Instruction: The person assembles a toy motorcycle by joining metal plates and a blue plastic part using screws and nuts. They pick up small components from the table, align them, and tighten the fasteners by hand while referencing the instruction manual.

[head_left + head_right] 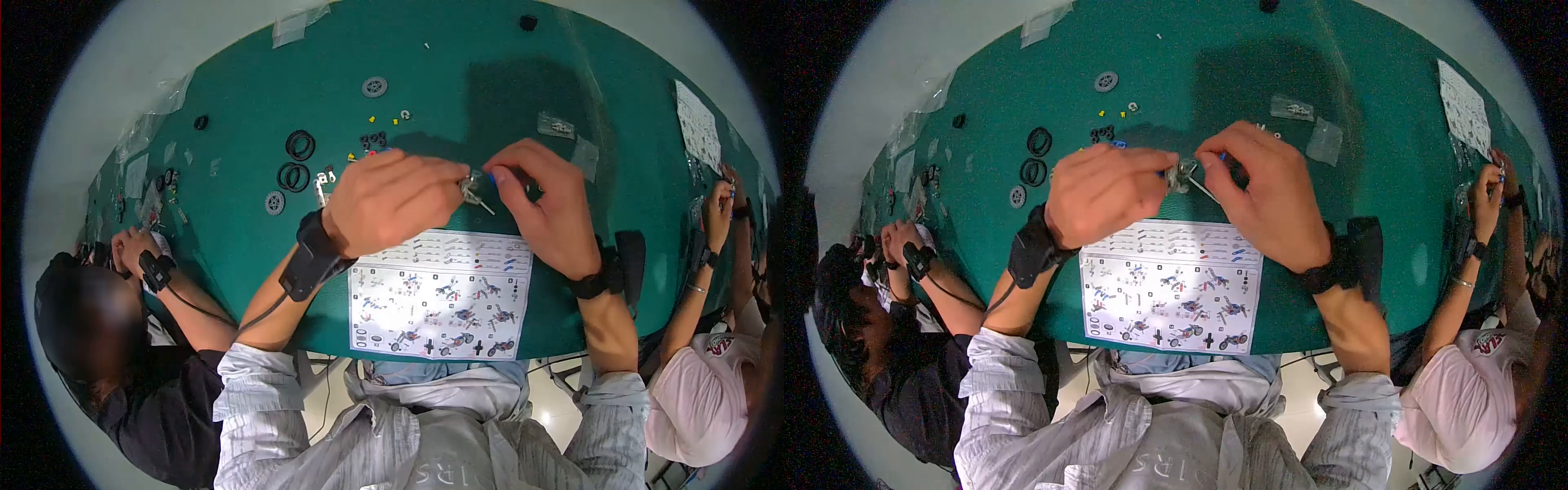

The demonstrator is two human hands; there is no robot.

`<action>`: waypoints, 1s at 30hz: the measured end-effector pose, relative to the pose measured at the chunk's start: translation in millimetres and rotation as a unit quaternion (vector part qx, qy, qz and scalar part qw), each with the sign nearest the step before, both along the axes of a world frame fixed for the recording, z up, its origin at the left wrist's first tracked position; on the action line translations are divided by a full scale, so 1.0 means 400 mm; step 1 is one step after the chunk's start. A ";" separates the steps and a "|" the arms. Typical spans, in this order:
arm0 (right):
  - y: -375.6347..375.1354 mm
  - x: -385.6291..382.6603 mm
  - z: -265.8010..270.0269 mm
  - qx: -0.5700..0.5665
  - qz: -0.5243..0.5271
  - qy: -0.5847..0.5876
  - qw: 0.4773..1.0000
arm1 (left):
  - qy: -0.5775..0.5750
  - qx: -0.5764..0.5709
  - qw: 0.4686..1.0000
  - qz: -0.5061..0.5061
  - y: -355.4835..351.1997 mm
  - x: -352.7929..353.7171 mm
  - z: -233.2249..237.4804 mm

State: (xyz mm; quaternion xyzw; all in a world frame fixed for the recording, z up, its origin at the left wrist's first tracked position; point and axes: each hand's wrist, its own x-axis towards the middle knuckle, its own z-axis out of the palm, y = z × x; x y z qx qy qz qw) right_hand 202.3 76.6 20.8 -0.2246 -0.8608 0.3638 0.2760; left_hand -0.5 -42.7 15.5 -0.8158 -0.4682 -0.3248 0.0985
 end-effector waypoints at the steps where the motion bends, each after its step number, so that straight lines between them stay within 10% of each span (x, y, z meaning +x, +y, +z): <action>1: -0.006 0.004 0.005 -0.131 0.021 -0.017 0.991 | 0.012 0.029 1.000 -0.003 -0.001 0.003 -0.010; 6: -0.016 -0.002 -0.006 -0.497 0.110 -0.076 0.857 | 0.081 0.091 0.992 -0.023 -0.013 -0.002 -0.029; 18: 0.016 -0.009 -0.033 -0.601 0.094 -0.033 0.793 | 0.042 0.079 0.996 -0.027 0.012 -0.017 -0.070; 30: 0.011 -0.049 -0.040 -0.532 0.029 -0.038 0.845 | -0.282 -0.104 0.953 -0.037 0.040 -0.048 -0.096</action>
